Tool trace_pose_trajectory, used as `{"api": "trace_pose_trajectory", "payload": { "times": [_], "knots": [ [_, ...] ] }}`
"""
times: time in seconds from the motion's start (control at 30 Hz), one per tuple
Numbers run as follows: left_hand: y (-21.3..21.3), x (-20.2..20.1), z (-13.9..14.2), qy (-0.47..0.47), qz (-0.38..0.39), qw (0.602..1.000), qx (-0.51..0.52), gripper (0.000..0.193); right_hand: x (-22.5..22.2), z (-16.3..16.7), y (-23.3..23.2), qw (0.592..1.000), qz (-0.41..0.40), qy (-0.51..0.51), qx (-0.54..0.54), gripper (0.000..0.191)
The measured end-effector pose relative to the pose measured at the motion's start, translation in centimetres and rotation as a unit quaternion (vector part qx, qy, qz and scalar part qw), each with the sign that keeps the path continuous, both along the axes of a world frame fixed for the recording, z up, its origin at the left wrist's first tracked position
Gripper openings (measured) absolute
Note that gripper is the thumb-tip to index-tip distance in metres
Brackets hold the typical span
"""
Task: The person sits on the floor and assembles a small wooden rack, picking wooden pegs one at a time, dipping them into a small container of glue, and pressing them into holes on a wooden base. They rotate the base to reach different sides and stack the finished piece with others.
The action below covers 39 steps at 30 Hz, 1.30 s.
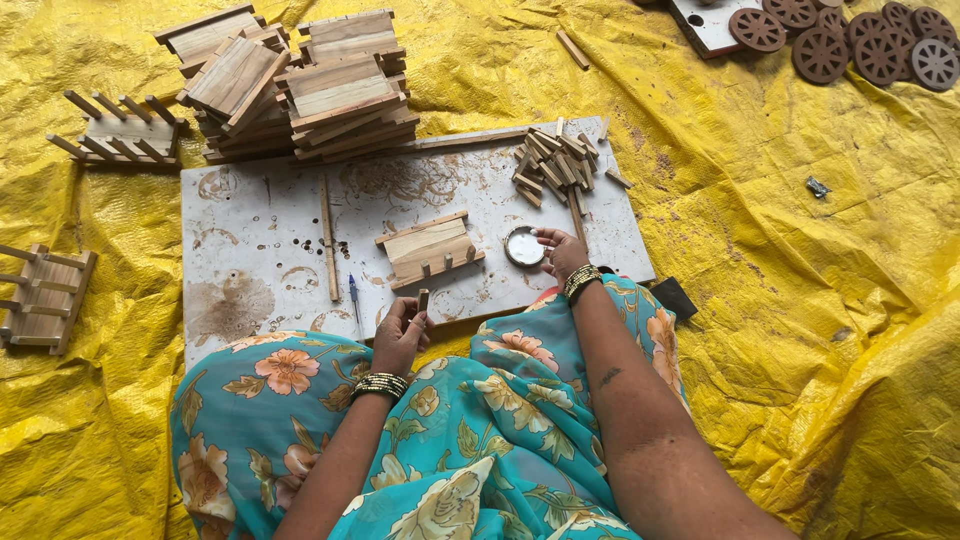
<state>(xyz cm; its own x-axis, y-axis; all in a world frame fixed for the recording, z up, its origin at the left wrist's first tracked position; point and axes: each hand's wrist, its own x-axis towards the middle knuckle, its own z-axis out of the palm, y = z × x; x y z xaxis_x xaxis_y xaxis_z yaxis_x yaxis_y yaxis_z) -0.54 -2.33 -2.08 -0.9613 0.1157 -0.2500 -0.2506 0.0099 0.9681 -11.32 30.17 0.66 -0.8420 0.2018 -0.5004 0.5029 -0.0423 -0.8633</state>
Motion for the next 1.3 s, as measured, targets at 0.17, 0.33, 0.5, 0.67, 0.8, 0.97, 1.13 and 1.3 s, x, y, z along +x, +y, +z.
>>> {"api": "trace_pose_trajectory", "payload": {
  "times": [0.17,0.33,0.5,0.67,0.8,0.97,1.13,1.3],
  "knots": [
    [0.1,0.1,0.3,0.024,-0.002,1.000,-0.020,0.014,0.6,0.8,0.1,0.994,-0.002,0.061,0.094,0.059],
    [0.3,0.2,0.5,0.057,0.006,0.998,-0.014,0.016,3.7,2.8,-2.9,0.971,0.072,0.227,0.002,0.064],
    [0.9,-0.1,0.6,0.076,0.012,0.997,0.014,0.019,9.0,4.3,-9.2,0.930,0.220,0.293,0.035,0.080],
    [1.0,0.0,0.5,0.066,0.015,0.998,0.004,0.017,10.2,4.9,-11.6,0.904,0.277,0.302,0.122,0.086],
    [1.0,0.1,0.5,0.065,0.011,0.998,-0.001,0.017,10.1,4.1,-12.0,0.910,0.298,0.279,0.080,0.086],
    [1.0,-0.1,0.4,0.066,0.004,0.998,0.014,0.017,9.9,3.0,-11.8,0.914,0.295,0.268,0.075,0.087],
    [1.0,-0.1,0.3,0.065,0.005,0.998,0.021,0.016,10.1,2.8,-11.9,0.881,0.298,0.322,0.180,0.090],
    [1.0,-0.1,0.2,0.063,0.012,0.997,0.040,0.017,10.8,4.2,-12.3,0.796,0.306,0.397,0.340,0.091]
  ]
}}
